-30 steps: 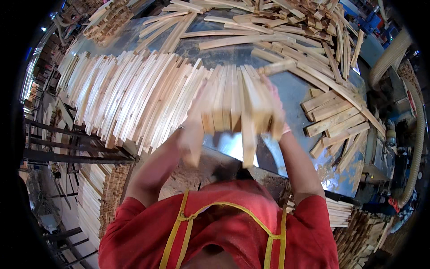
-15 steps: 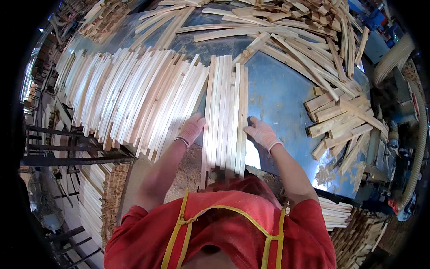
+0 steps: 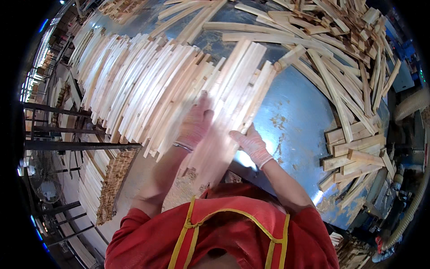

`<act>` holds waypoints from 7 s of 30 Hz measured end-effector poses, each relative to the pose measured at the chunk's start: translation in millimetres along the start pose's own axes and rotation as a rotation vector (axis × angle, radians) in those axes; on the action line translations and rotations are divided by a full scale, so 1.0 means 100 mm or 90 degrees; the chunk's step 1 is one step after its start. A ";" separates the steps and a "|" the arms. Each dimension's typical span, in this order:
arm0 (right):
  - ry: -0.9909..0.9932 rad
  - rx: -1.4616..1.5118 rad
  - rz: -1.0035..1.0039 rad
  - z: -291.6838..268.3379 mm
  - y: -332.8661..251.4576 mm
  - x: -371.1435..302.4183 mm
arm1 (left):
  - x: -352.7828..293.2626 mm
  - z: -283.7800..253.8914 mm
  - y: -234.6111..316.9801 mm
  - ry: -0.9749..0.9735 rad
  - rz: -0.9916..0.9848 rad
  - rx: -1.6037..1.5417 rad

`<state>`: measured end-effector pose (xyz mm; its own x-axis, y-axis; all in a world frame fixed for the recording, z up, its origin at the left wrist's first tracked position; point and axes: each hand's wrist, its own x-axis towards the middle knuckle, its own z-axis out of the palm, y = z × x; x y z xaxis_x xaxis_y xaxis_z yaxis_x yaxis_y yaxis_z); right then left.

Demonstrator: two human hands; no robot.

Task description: The person repeatedly picks up thin wooden planks from a disorganized pile on a metal table and stacks them neatly to the left. The person handles the planks one by one or in small groups, aligning them into a growing stack.

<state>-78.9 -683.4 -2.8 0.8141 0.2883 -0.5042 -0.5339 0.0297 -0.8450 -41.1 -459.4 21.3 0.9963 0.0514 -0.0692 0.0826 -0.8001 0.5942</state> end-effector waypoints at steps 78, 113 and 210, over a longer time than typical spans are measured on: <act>0.406 -0.907 -0.014 -2.87 -0.82 -0.15 | -1.05 0.73 -0.70 0.009 0.302 0.308; 0.560 -0.224 0.030 -2.48 0.44 -0.97 | -0.37 0.86 0.39 -0.301 -0.053 0.005; 0.720 -0.712 0.175 -3.49 -0.15 -0.68 | -0.02 1.82 1.38 -0.267 0.055 0.256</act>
<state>-46.2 -1037.7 -18.0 0.7400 -0.6661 -0.0932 -0.6716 -0.7242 -0.1566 -36.1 -678.2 -42.3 0.8972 -0.1997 -0.3938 -0.0963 -0.9589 0.2668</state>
